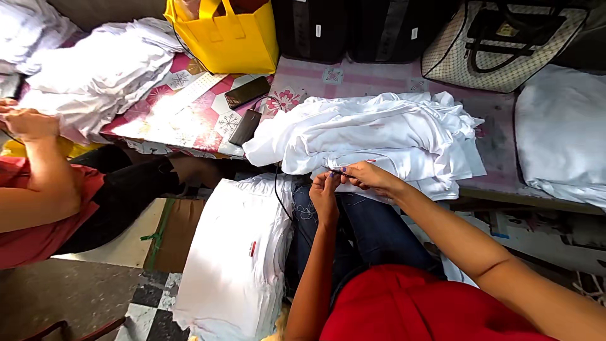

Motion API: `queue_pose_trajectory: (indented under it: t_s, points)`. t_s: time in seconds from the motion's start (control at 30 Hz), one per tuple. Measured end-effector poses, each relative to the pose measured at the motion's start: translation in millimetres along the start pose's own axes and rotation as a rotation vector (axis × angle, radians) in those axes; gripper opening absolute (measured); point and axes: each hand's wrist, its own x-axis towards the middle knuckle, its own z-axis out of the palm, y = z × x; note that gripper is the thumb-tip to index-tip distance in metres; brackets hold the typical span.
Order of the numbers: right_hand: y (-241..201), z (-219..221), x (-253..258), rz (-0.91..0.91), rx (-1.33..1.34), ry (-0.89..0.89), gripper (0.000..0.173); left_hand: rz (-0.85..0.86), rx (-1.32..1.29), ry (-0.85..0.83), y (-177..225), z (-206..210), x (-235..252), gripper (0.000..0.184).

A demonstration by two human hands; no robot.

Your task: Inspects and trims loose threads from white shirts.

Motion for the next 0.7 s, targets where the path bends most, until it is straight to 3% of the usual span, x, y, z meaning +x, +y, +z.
queue_pose_trajectory:
  t_s: [0.17, 0.27, 0.37, 0.47, 0.7]
  points:
    - [-5, -14, -7, -0.237, -0.139, 0.126, 0.036, -0.231, 0.223, -0.024, 1, -25, 1, 0.023]
    - [6, -17, 16, -0.409, -0.409, 0.238, 0.016, 0.004, 0.23, 0.049, -7, -18, -6, 0.026]
    - [10, -13, 32, -0.406, -0.483, 0.224, 0.012, 0.284, 0.344, 0.078, -11, -2, -10, 0.016]
    - [8, -9, 33, -0.369, -0.452, 0.234, 0.013, 0.493, 0.504, 0.083, -23, 3, -3, 0.018]
    - [13, -3, 32, -0.324, -0.488, 0.311, 0.013, 0.582, 0.52, 0.116, -46, 7, 11, 0.024]
